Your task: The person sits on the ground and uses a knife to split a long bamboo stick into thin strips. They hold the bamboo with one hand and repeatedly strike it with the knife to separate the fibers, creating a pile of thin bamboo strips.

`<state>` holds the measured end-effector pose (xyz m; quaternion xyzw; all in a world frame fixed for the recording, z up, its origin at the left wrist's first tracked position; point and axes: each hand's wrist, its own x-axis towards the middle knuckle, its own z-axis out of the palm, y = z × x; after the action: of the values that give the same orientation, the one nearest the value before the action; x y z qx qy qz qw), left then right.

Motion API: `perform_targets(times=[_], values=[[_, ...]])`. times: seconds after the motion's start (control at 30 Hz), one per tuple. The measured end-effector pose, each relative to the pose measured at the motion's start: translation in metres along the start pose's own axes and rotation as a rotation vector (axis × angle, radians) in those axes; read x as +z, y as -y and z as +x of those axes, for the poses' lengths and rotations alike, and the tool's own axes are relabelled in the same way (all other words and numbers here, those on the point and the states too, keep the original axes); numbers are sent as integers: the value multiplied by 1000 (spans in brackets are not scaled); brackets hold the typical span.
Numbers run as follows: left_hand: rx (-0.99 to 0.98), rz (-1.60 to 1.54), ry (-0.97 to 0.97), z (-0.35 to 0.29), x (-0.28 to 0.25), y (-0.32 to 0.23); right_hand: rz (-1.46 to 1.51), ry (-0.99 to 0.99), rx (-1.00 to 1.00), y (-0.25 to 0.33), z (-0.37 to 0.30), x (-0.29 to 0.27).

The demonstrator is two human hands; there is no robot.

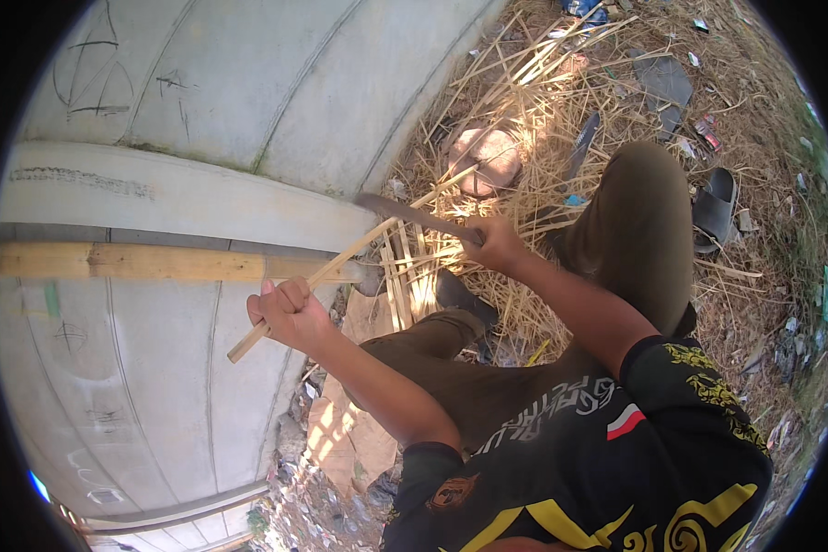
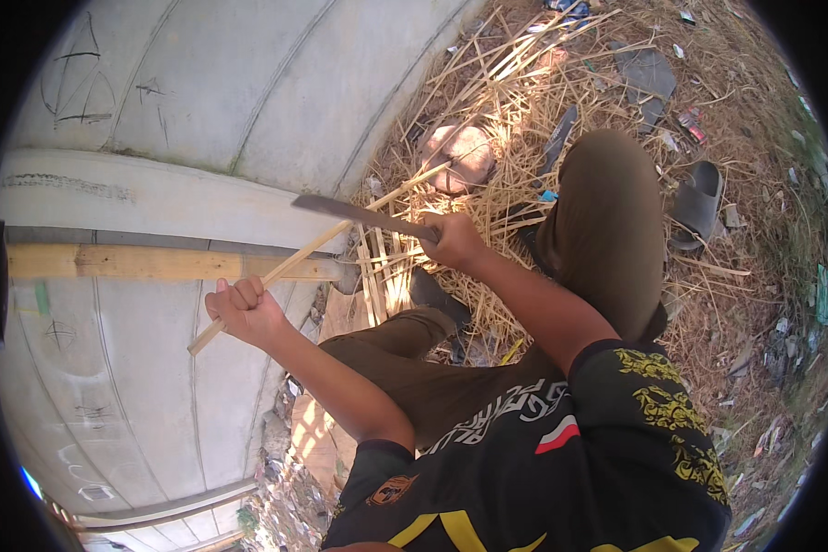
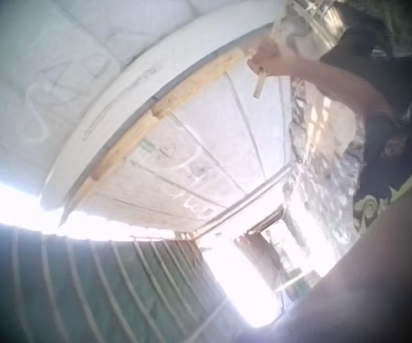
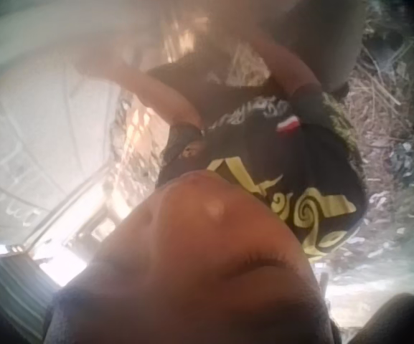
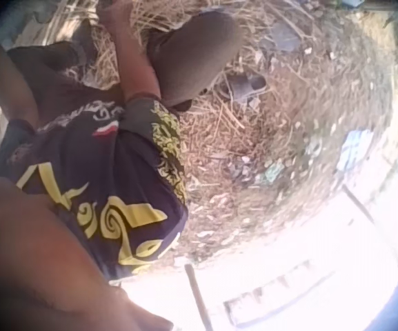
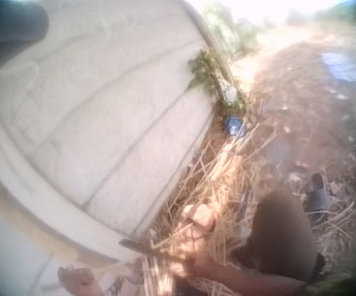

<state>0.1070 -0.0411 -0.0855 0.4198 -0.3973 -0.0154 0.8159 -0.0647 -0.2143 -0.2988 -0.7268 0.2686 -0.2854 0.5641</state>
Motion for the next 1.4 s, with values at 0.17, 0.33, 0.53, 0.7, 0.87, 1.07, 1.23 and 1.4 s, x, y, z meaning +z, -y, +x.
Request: perform_targets(times=[0.17,0.33,0.53,0.7,0.87,1.07,1.23,1.4], values=[[-11,-23,-14,1,5,3,-472,133,446,-44,12,14],[1,-71,-41,4,-10,1,-251,85,-158,41,7,9],[-3,-79,21,1,6,3,-423,47,346,-81,3,16],[13,-59,-24,2,-10,3,-256,157,213,0,11,33],[-7,-37,-6,2,-4,1,-342,102,-144,5,12,14],[-25,-15,-37,-1,-7,6,-210,161,607,-67,19,24],[0,-59,-6,0,-17,-1,-240,100,126,30,4,35],[-37,-119,25,-1,14,15,-497,191,520,-131,12,7]])
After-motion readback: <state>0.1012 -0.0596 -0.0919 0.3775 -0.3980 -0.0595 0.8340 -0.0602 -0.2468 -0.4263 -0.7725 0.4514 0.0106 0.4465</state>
